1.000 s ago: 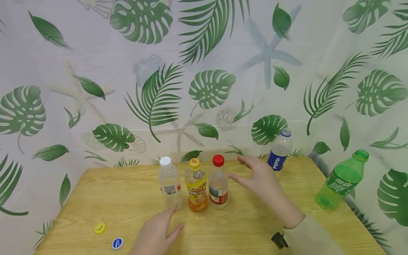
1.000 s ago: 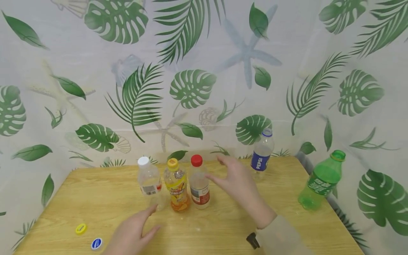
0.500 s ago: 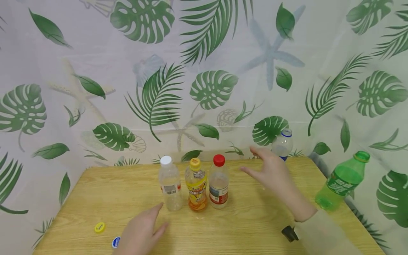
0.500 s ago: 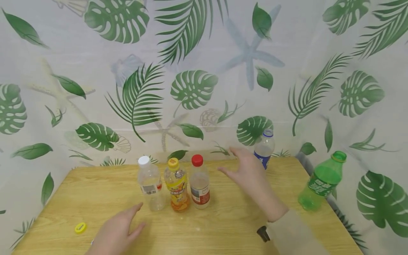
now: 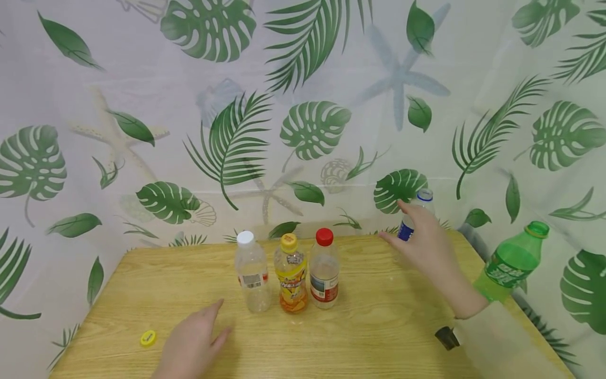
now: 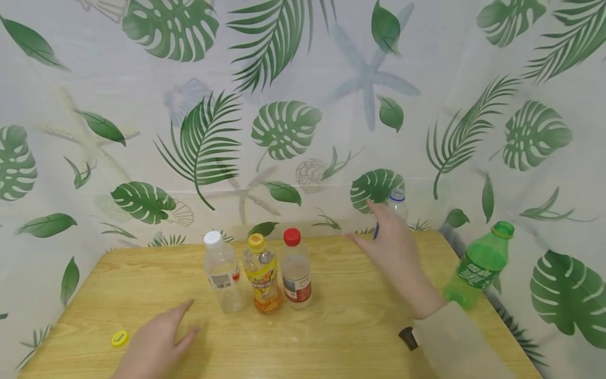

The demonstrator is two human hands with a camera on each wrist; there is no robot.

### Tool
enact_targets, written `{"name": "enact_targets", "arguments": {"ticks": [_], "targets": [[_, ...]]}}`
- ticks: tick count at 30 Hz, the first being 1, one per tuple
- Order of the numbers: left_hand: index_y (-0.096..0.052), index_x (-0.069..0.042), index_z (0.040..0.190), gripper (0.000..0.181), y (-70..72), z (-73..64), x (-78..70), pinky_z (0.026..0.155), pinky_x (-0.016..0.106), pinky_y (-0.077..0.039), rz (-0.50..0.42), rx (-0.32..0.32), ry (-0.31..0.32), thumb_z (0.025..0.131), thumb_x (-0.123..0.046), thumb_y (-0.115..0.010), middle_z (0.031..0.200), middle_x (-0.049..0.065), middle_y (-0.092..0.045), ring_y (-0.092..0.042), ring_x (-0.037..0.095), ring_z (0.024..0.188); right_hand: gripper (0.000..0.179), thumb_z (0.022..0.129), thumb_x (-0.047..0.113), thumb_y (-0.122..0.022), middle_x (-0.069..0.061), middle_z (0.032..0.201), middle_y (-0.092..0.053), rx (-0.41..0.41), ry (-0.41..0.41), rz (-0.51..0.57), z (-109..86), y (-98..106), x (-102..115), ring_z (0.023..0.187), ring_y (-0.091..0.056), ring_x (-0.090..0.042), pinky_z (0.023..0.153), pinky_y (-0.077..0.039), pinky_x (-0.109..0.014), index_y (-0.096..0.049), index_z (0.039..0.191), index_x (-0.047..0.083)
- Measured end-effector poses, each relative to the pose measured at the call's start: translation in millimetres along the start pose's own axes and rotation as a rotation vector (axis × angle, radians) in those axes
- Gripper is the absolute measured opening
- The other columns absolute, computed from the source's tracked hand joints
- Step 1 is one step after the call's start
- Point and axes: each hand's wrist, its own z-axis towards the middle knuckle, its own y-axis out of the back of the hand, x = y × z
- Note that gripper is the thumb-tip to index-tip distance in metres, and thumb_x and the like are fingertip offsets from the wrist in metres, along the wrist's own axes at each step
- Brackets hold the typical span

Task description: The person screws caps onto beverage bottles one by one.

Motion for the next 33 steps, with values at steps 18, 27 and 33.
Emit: {"name": "enact_targets", "arguments": {"ticks": [18,27,33], "targets": [[-0.065,0.01,0.131,0.055,-1.0,-4.2,38.3,0.092,0.055,-0.062,0.078,0.106,0.042,0.094,-0.027,-0.082,0.121,0.027,-0.075,-0.075,0.041,0.106,0.089,0.092,0.033,-0.083,-0.039,0.153,-0.048,-0.102,-0.084,-0.032,7.1,20,-30,0.142,-0.043,-0.059,0.113,-0.039,-0.074,-0.04,0.156,-0.011],[-0.067,0.01,0.125,0.052,-5.7,-8.6,54.6,0.085,0.053,-0.063,0.119,0.176,0.083,0.092,-0.027,-0.082,0.108,0.024,-0.077,-0.076,0.037,0.096,0.099,0.092,0.041,-0.083,-0.043,0.155,-0.043,-0.117,-0.109,-0.056,7.0,21,-46,0.143,-0.04,-0.062,0.116,-0.036,-0.074,-0.033,0.158,-0.014],[-0.066,0.011,0.125,0.054,-5.2,-15.0,62.2,0.081,0.054,-0.063,0.124,0.205,0.109,0.092,-0.028,-0.082,0.107,0.025,-0.076,-0.076,0.038,0.094,0.101,0.093,0.04,-0.082,-0.046,0.153,-0.04,-0.135,-0.128,-0.056,7.0,18,-55,0.142,-0.038,-0.063,0.117,-0.034,-0.074,-0.03,0.157,-0.017]]}}
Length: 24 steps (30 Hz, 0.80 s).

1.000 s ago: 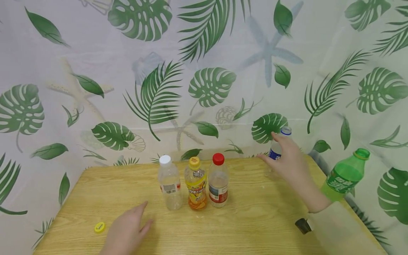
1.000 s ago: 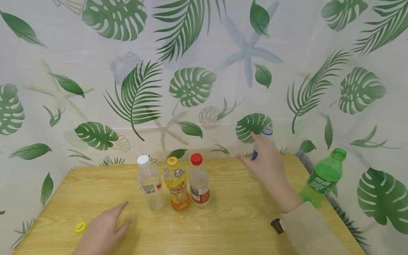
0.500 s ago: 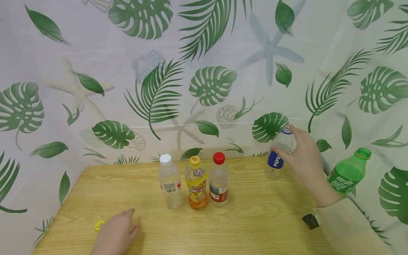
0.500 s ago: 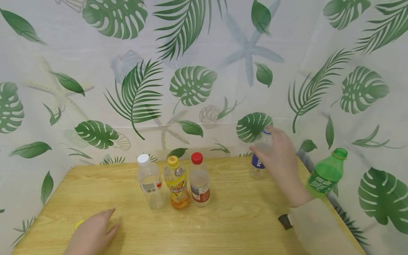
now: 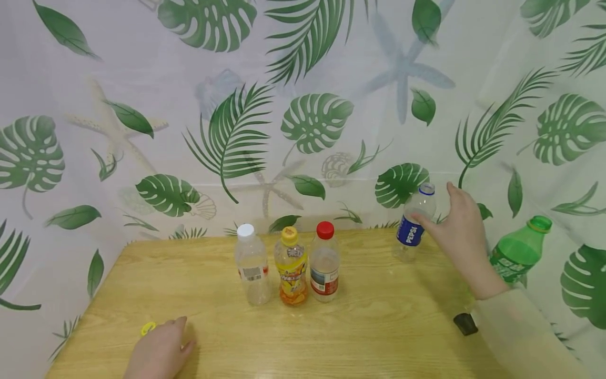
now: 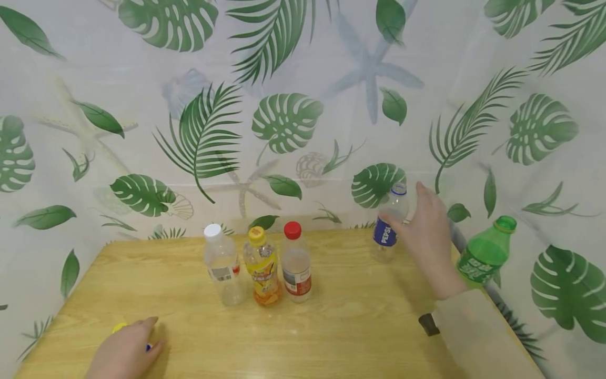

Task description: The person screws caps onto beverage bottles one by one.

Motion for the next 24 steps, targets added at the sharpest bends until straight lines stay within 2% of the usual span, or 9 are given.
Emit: {"name": "enact_targets", "arguments": {"ticks": [5,12,18,24], "targets": [[-0.068,0.009,0.122,0.051,-1.5,-2.1,4.5,0.08,0.054,-0.062,-0.003,0.039,0.025,0.092,-0.03,-0.081,0.102,0.02,-0.076,-0.075,0.036,0.094,0.105,0.094,0.048,-0.079,-0.047,0.153,-0.04,0.032,-0.059,-0.007,3.7,-6,-10,0.142,-0.038,-0.064,0.116,-0.035,-0.075,-0.027,0.158,-0.018],[-0.069,0.006,0.118,0.049,-4.3,-2.7,10.1,0.08,0.054,-0.061,-0.04,0.109,0.061,0.09,-0.032,-0.082,0.1,0.014,-0.076,-0.075,0.031,0.093,0.112,0.094,0.058,-0.074,-0.047,0.156,-0.036,0.126,-0.168,0.008,10.1,-16,-24,0.142,-0.037,-0.064,0.115,-0.036,-0.075,-0.022,0.16,-0.017],[-0.068,0.0,0.122,0.048,-7.4,-0.4,13.6,0.078,0.051,-0.061,0.001,0.178,0.081,0.088,-0.028,-0.087,0.099,0.011,-0.074,-0.072,0.024,0.089,0.118,0.094,0.063,-0.072,-0.044,0.16,-0.033,0.206,-0.257,0.05,15.1,-29,-38,0.144,-0.037,-0.064,0.113,-0.038,-0.076,-0.016,0.162,-0.015],[-0.073,-0.003,0.12,0.043,-7.6,4.3,12.3,0.081,0.051,-0.062,0.023,0.221,0.091,0.086,-0.023,-0.089,0.104,0.012,-0.076,-0.074,0.026,0.095,0.117,0.094,0.061,-0.073,-0.044,0.16,-0.034,0.223,-0.29,0.103,15.9,-39,-44,0.145,-0.038,-0.063,0.114,-0.04,-0.074,-0.016,0.162,-0.015]]}}
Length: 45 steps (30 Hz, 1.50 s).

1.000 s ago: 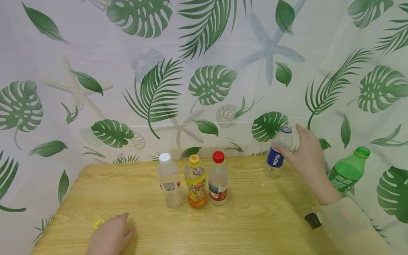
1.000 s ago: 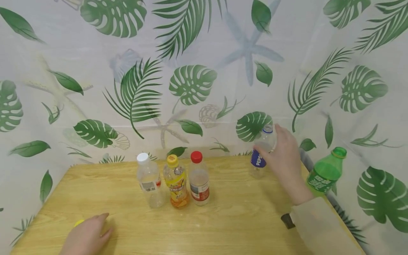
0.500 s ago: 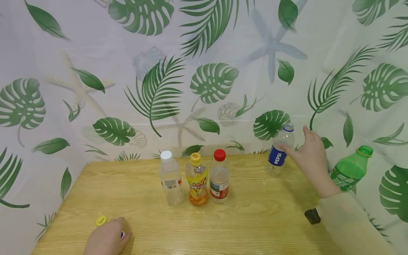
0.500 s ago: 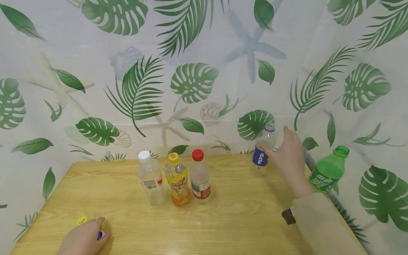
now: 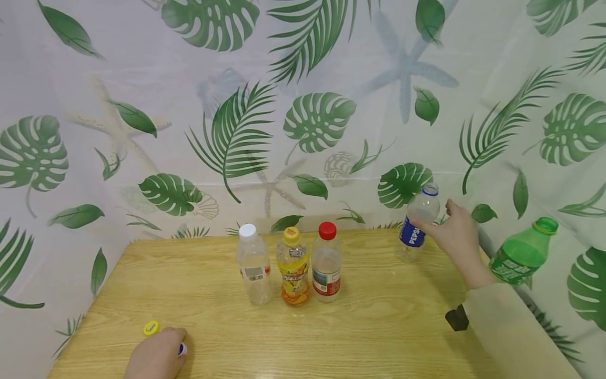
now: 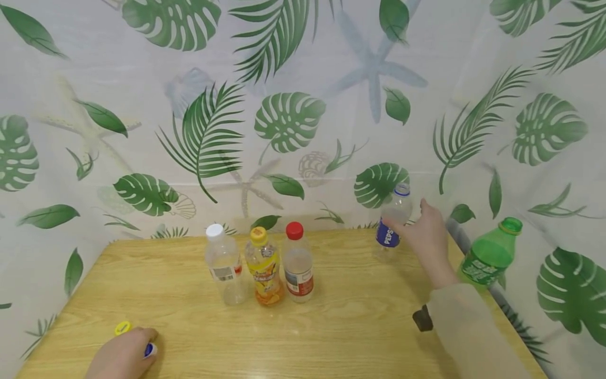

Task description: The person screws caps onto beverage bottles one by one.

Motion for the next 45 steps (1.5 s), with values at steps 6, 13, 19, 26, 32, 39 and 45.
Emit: {"name": "enact_targets", "arguments": {"ticks": [6,13,19,26,32,39,45], "targets": [[-0.076,-0.005,0.114,0.034,1.5,-0.8,1.1,0.077,0.048,-0.062,-0.008,-0.011,-0.008,0.086,-0.02,-0.089,0.101,0.009,-0.074,-0.073,0.023,0.089,0.117,0.095,0.06,-0.072,-0.043,0.163,-0.028,0.057,-0.022,0.062,0.1,-6,-3,0.149,-0.033,-0.062,0.115,-0.037,-0.075,-0.013,0.163,-0.013],[-0.078,-0.008,0.115,0.035,0.4,-0.3,4.0,0.076,0.049,-0.063,0.003,-0.038,-0.014,0.085,-0.024,-0.089,0.105,0.008,-0.074,-0.074,0.024,0.092,0.098,0.095,0.058,-0.074,-0.04,0.154,-0.046,0.051,0.019,0.084,2.6,-15,-3,0.141,-0.046,-0.059,0.111,-0.043,-0.074,-0.039,0.156,-0.011],[-0.077,-0.007,0.112,0.037,0.2,-0.8,9.8,0.077,0.049,-0.062,-0.014,-0.037,0.007,0.085,-0.03,-0.089,0.102,0.007,-0.073,-0.073,0.023,0.09,0.103,0.094,0.062,-0.073,-0.04,0.155,-0.046,0.043,0.0,0.08,3.4,-22,-4,0.141,-0.046,-0.059,0.111,-0.043,-0.073,-0.038,0.156,-0.012],[-0.076,-0.007,0.11,0.033,1.9,-1.3,11.5,0.074,0.048,-0.062,-0.031,-0.007,0.023,0.087,-0.029,-0.088,0.098,0.005,-0.072,-0.072,0.02,0.087,0.108,0.096,0.057,-0.074,-0.041,0.159,-0.039,0.029,-0.022,0.097,2.5,-25,-5,0.145,-0.04,-0.06,0.115,-0.039,-0.073,-0.024,0.162,-0.012],[-0.077,-0.006,0.108,0.032,0.7,-0.2,10.5,0.073,0.048,-0.062,-0.006,-0.007,0.035,0.087,-0.027,-0.088,0.093,0.005,-0.071,-0.072,0.021,0.084,0.109,0.097,0.053,-0.074,-0.041,0.161,-0.035,0.032,-0.043,0.118,2.7,-29,-6,0.147,-0.038,-0.059,0.117,-0.04,-0.071,-0.017,0.164,-0.01],[-0.076,-0.007,0.097,0.025,-3.2,3.1,10.5,0.068,0.045,-0.061,-0.009,-0.051,0.032,0.084,-0.023,-0.09,0.085,0.002,-0.071,-0.07,0.019,0.077,0.103,0.097,0.051,-0.074,-0.04,0.157,-0.043,0.02,-0.045,0.119,3.7,-34,-7,0.143,-0.045,-0.056,0.113,-0.045,-0.069,-0.023,0.163,-0.01],[-0.076,-0.007,0.094,0.022,1.0,2.5,7.0,0.067,0.043,-0.06,-0.019,-0.028,0.041,0.084,-0.021,-0.091,0.082,0.002,-0.071,-0.069,0.017,0.074,0.091,0.098,0.048,-0.074,-0.04,0.148,-0.052,0.015,-0.047,0.118,1.4,-36,-7,0.134,-0.054,-0.055,0.108,-0.05,-0.067,-0.038,0.156,-0.012]]}}
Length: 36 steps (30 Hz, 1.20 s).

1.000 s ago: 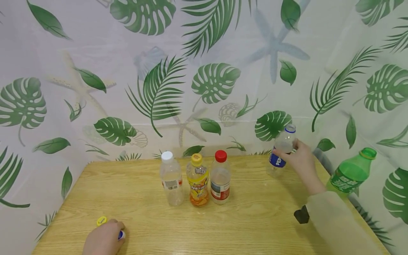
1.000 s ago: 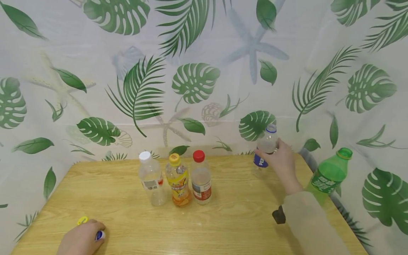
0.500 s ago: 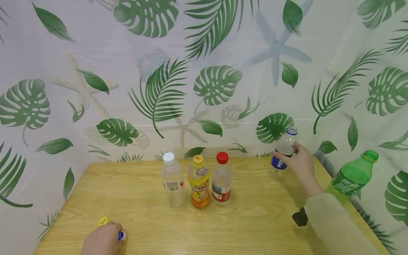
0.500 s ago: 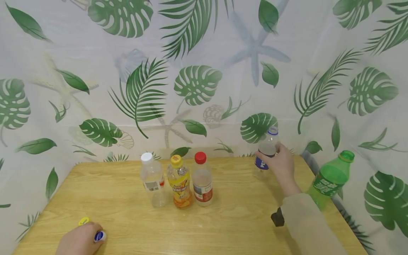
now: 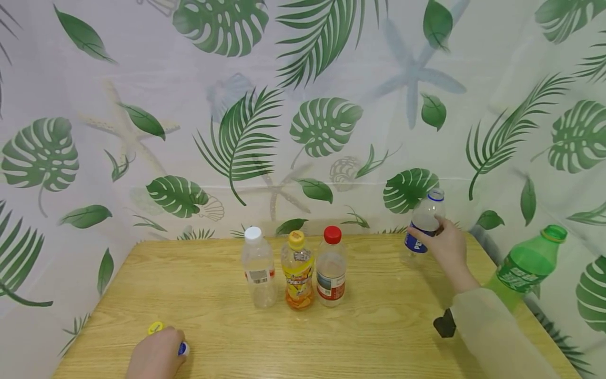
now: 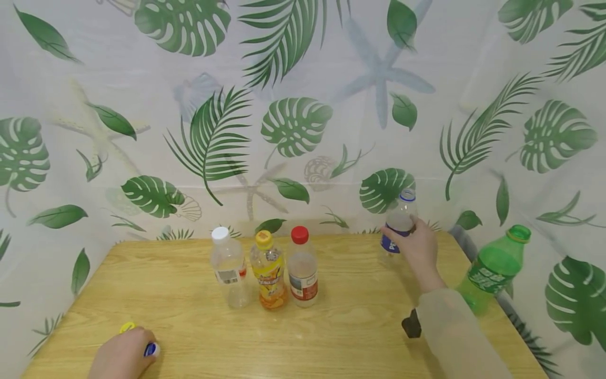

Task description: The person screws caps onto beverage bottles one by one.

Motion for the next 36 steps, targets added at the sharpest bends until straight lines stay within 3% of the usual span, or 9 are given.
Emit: {"name": "enact_targets", "arguments": {"ticks": [4,12,19,23,28,36], "targets": [[-0.076,-0.006,0.093,0.021,2.8,-2.1,-2.7,0.067,0.042,-0.06,-0.01,0.002,0.004,0.085,-0.02,-0.09,0.082,0.003,-0.071,-0.069,0.017,0.074,0.083,0.1,0.047,-0.073,-0.04,0.146,-0.055,0.005,0.002,-0.001,0.1,-2,-3,0.133,-0.056,-0.055,0.107,-0.051,-0.066,-0.046,0.15,-0.013],[-0.076,-0.005,0.094,0.021,4.0,-4.8,-3.7,0.067,0.043,-0.059,-0.02,0.0,0.004,0.086,-0.019,-0.089,0.081,0.004,-0.07,-0.068,0.017,0.074,0.083,0.099,0.047,-0.073,-0.04,0.146,-0.055,0.002,-0.027,0.006,4.6,-5,-6,0.133,-0.055,-0.056,0.108,-0.05,-0.067,-0.045,0.149,-0.013],[-0.076,-0.006,0.096,0.022,1.9,-4.0,-2.8,0.067,0.043,-0.059,-0.019,0.004,0.012,0.086,-0.02,-0.089,0.083,0.004,-0.069,-0.066,0.017,0.074,0.106,0.096,0.058,-0.072,-0.038,0.162,-0.038,0.027,-0.088,0.082,11.5,-6,-4,0.146,-0.043,-0.056,0.115,-0.044,-0.068,-0.022,0.166,-0.005],[-0.076,-0.006,0.096,0.021,1.8,-3.9,-2.6,0.068,0.044,-0.059,-0.019,-0.006,0.008,0.086,-0.02,-0.089,0.083,0.004,-0.069,-0.066,0.017,0.074,0.109,0.096,0.056,-0.073,-0.035,0.168,-0.029,0.038,-0.117,0.163,15.8,-6,-2,0.151,-0.037,-0.055,0.118,-0.04,-0.069,-0.014,0.169,0.0],[-0.075,-0.006,0.096,0.021,1.8,-3.8,-2.2,0.068,0.044,-0.059,-0.019,-0.007,0.008,0.087,-0.02,-0.088,0.084,0.004,-0.069,-0.067,0.017,0.075,0.103,0.096,0.052,-0.075,-0.031,0.17,-0.027,0.02,-0.15,0.238,19.1,-9,1,0.154,-0.033,-0.054,0.121,-0.038,-0.069,-0.02,0.168,0.003],[-0.075,-0.006,0.093,0.022,2.3,-0.8,0.4,0.068,0.042,-0.059,-0.002,-0.008,-0.003,0.086,-0.021,-0.089,0.081,0.004,-0.069,-0.067,0.017,0.074,0.084,0.099,0.038,-0.074,-0.033,0.166,-0.035,0.0,-0.155,0.265,20.6,-13,-1,0.151,-0.039,-0.053,0.12,-0.041,-0.067,-0.033,0.163,0.001]]}}
